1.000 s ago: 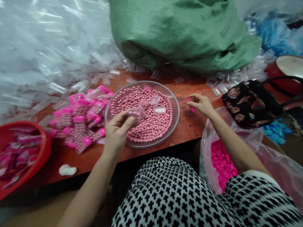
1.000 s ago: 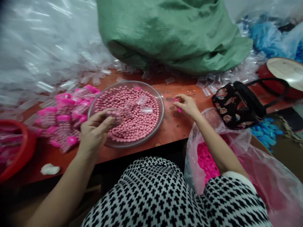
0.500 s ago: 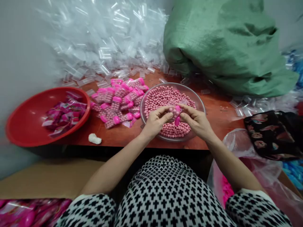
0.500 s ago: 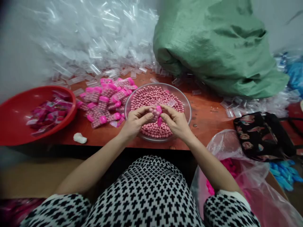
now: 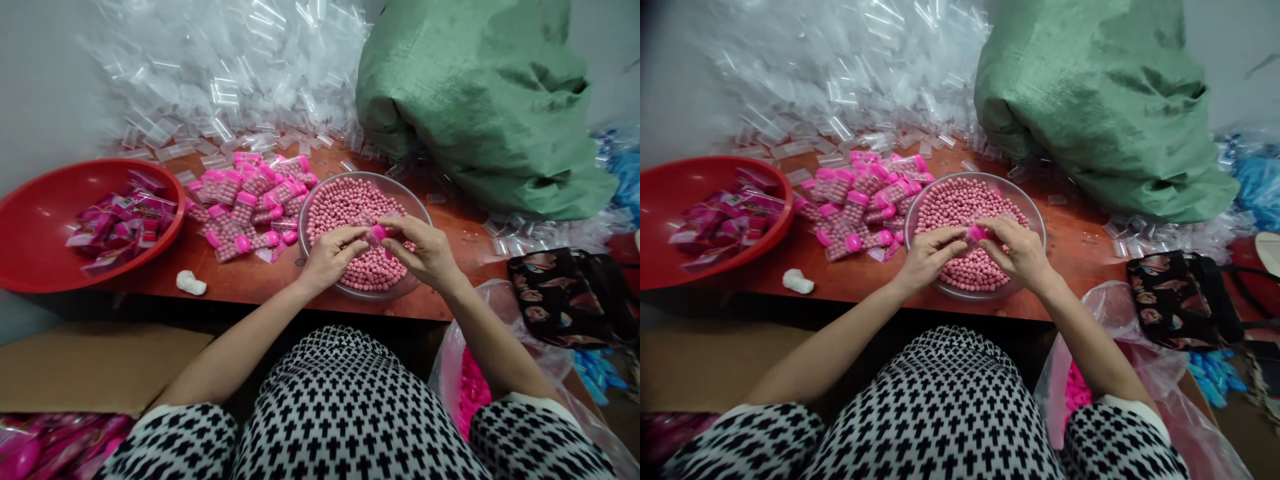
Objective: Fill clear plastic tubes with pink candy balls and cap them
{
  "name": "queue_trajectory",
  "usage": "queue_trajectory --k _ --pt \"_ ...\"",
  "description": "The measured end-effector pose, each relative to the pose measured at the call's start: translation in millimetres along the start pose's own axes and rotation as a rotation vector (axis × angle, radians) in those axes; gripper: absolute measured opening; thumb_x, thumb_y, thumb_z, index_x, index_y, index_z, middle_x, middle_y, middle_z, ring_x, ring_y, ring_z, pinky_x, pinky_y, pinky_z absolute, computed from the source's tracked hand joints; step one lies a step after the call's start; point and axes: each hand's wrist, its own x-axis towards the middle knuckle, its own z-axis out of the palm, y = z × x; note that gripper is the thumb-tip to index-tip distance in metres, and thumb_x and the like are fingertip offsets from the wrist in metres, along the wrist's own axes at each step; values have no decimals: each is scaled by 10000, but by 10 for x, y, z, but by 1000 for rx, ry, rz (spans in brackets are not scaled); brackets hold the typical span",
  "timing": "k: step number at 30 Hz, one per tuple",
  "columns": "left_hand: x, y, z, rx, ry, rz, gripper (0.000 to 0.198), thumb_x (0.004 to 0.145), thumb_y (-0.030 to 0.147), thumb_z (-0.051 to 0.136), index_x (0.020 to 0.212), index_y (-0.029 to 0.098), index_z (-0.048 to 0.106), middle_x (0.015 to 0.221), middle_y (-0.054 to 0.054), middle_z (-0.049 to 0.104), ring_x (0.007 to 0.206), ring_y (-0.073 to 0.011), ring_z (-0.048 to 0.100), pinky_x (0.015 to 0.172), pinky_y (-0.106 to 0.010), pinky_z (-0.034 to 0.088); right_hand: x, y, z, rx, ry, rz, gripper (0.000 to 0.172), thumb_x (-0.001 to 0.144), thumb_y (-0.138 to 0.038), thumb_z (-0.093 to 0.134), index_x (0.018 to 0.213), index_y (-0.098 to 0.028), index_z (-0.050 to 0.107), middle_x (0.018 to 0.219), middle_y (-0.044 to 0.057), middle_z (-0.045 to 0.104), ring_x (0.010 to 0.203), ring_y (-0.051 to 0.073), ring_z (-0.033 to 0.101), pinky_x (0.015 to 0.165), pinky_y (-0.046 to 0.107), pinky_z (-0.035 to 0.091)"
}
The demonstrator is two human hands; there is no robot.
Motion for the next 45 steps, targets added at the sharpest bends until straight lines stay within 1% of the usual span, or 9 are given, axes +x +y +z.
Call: queue_trajectory --k 6,18,23,30,35,38,41,43,45 --pt "-74 32 14 69 34 62 206 879 310 695 1024 203 797 1017 -62 794 938 -207 735 881 -317 565 -67 -86 -29 -35 -43 -19 82 935 -272 600 979 -221 645 811 35 701 686 150 629 644 269 512" --pt "-174 33 31 242 -148 266 262 972 247 541 1096 160 754 978 -103 788 888 -193 746 825 -301 578 -202 -138 -45 -119 -104 -188 56 939 -183 577 929 -226 541 685 -9 616 542 116 589 525 216 461" --pt "-176 25 66 504 -242 168 253 946 151 543 1115 134 732 994 -103 784 934 -189 741 865 -264 565 -77 11 23 -38 -163 -288 93 920 -171 567 892 -259 566 619 -38 599 442 118 572 434 223 455" --pt "-150 33 71 353 -181 51 283 971 274 621 1191 133 730 1089 -110 780 979 -180 743 886 -245 556 -165 61 71 1 78 -258 146 891 -246 631 1036 -261 624 775 37 721 602 210 713 537 291 590" --pt "-152 1 69 413 -244 102 283 963 223 613 1205 135 731 1052 -112 784 975 -189 745 857 -236 556 -245 186 126 -65 -61 -332 207 881 -192 633 1074 -269 623 757 26 697 602 203 693 522 292 572" --pt "-167 -14 66 501 -228 130 296 932 161 591 1188 117 733 1027 -123 784 973 -210 746 868 -263 565 -203 206 206 -97 -18 -352 209 885 -163 620 1065 -265 646 772 37 718 643 215 712 575 314 585" --pt "-163 6 52 300 -78 90 268 932 201 595 1138 126 750 1093 -125 777 1019 -216 739 934 -303 569 -172 139 206 30 53 -221 258 871 -165 666 1109 -265 665 935 67 765 801 220 753 713 322 617" --pt "-137 31 25 47 5 -3 278 926 272 619 1132 146 757 1122 -106 775 1011 -221 741 917 -335 589 -167 86 174 193 73 5 307 869 -246 711 1169 -280 655 1021 68 768 895 228 758 786 347 620" --pt "-88 47 -11 -146 50 -126 330 885 354 668 1134 160 762 1110 -91 779 965 -234 748 856 -361 613 -161 69 155 512 59 252 599 799 -417 800 1328 -291 550 1098 80 755 884 234 761 753 364 631"
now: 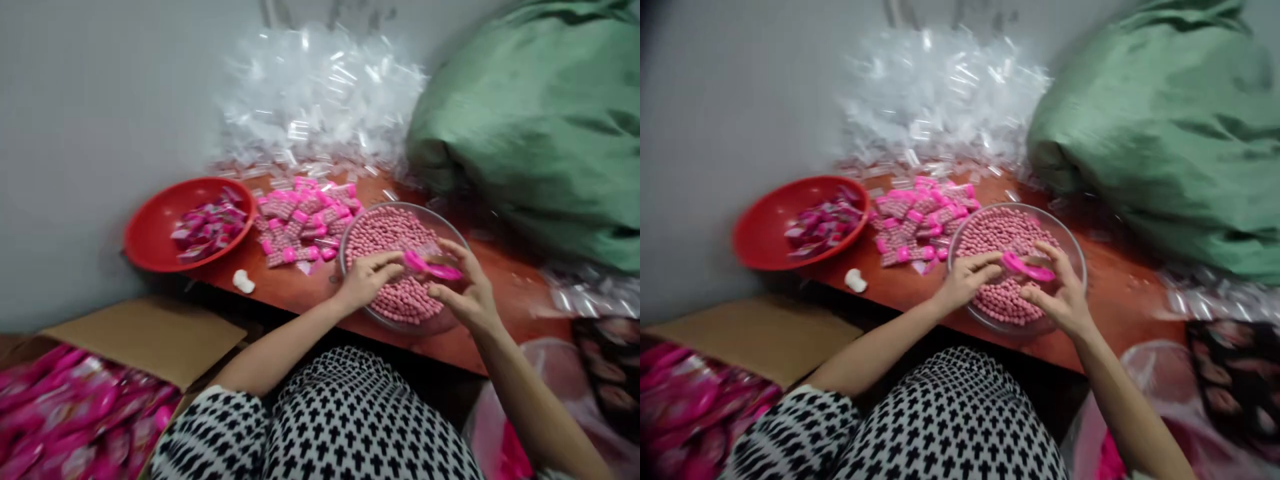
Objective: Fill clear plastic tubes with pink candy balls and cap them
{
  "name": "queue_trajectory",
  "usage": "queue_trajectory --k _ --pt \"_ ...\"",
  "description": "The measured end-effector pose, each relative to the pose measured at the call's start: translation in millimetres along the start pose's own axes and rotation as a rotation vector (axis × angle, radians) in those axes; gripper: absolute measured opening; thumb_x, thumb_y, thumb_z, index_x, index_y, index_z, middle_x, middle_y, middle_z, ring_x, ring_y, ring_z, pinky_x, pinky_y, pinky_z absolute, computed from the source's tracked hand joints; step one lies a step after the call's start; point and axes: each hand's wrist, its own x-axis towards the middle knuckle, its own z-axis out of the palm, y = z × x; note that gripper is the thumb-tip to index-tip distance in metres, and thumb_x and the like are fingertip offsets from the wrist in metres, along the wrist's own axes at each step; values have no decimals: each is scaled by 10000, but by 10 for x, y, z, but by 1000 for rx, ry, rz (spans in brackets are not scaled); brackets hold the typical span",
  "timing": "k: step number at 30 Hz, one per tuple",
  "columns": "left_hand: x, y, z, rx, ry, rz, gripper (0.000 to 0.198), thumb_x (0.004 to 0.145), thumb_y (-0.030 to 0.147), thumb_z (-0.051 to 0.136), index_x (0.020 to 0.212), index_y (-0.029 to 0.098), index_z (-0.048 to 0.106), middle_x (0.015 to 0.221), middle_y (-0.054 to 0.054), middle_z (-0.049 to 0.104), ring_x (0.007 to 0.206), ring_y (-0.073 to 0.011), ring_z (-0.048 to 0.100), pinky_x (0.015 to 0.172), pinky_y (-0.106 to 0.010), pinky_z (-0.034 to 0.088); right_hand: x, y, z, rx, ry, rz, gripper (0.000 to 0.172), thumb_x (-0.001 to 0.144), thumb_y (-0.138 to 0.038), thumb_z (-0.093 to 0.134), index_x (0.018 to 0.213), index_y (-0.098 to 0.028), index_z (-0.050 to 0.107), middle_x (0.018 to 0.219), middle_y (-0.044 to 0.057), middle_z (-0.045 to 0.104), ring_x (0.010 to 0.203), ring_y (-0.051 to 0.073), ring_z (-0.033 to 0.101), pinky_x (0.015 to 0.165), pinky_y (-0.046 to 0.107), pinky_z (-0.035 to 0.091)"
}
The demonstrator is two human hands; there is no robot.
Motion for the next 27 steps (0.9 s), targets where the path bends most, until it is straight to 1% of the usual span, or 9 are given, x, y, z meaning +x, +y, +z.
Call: queue_trajectory --k 2,5,8,11,13,17,21,25,27 --pt "53 14 -25 -65 35 -79 382 819 404 736 1113 163 777 1124 -88 777 1001 -257 739 899 -398 604 26 34 -8 303 -25 173 689 754 -553 806 1327 -302 519 1066 71 753 788 218 758 701 370 632" --pt "85 22 -29 -15 7 -96 358 777 404 777 1055 180 803 1115 -83 780 1037 -273 727 958 -419 579 97 144 -13 523 -32 341 568 675 -611 837 1056 -242 635 943 46 740 717 181 725 693 355 633" --pt "61 16 -7 103 -35 1 251 795 348 760 996 210 822 1041 -72 795 975 -247 728 950 -386 564 171 193 0 623 -108 467 520 608 -567 885 907 -204 663 895 28 721 738 153 697 678 302 628" --pt "35 -13 -1 182 7 111 203 806 284 743 984 232 826 964 -63 787 930 -215 700 900 -343 546 210 134 38 751 -272 617 434 682 -503 843 923 -186 669 931 39 723 800 157 699 728 323 642" --pt "25 -36 -7 206 30 144 203 811 273 744 994 241 824 917 -56 768 903 -200 674 853 -322 536 213 77 87 836 -315 700 351 722 -441 797 914 -182 659 918 39 720 809 164 700 762 360 651" --pt "9 -52 -8 261 8 151 200 842 277 721 1012 246 820 860 -45 746 860 -185 628 816 -309 516 190 39 269 914 -183 769 219 711 -316 736 788 -205 563 696 -32 643 667 135 649 772 408 663" --pt "13 -32 9 273 -21 159 181 859 272 685 965 242 829 825 -43 757 843 -190 618 787 -307 501 187 72 441 969 -91 804 368 665 -237 796 723 -212 433 614 -98 561 568 82 588 698 356 670" --pt "56 -18 17 139 43 89 220 852 296 686 1002 214 826 972 -64 793 947 -216 680 893 -330 517 243 50 419 995 -157 777 390 768 -524 791 860 -212 575 757 -18 680 727 135 685 741 339 665" --pt "82 -18 18 40 64 28 248 843 325 700 1020 202 822 1045 -69 794 1020 -240 699 967 -350 516 272 21 363 1013 -229 745 560 837 -722 618 974 -180 647 836 59 721 858 177 713 797 352 657"
